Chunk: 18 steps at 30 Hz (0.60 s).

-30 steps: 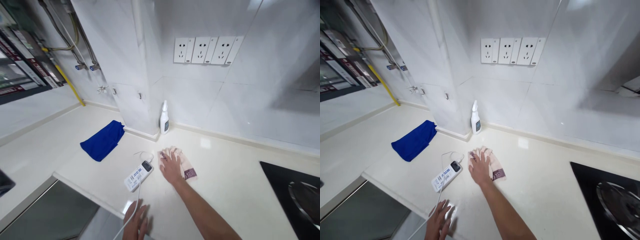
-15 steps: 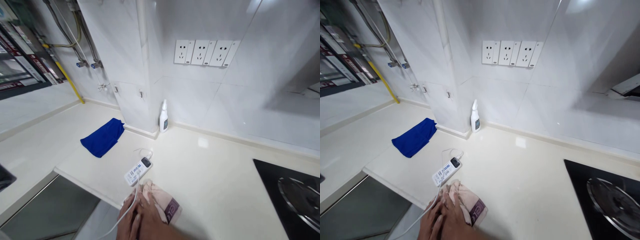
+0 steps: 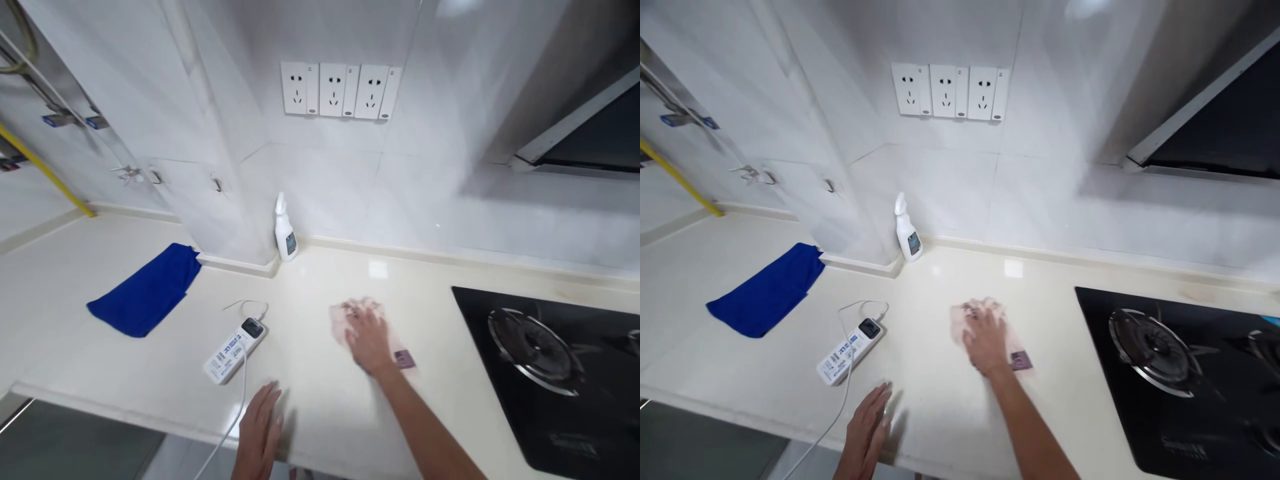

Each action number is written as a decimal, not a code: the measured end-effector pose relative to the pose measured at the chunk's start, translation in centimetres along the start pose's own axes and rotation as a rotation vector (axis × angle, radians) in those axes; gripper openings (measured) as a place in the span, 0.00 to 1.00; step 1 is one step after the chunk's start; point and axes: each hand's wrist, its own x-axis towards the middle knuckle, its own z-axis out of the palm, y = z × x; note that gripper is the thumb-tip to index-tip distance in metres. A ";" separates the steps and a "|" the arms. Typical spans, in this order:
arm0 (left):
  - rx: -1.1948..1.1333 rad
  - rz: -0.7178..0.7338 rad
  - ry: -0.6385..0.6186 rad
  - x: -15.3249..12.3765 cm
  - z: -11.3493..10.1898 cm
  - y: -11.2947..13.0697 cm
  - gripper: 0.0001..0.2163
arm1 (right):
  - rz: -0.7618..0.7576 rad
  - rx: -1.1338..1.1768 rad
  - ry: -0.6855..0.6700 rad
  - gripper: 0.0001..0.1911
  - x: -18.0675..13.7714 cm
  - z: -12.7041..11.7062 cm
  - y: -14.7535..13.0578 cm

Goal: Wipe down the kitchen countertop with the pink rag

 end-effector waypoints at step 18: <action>-0.213 -0.158 -0.032 1.0 -0.8 0.2 0.21 | 0.198 0.053 0.089 0.26 -8.5 2.5 -5.5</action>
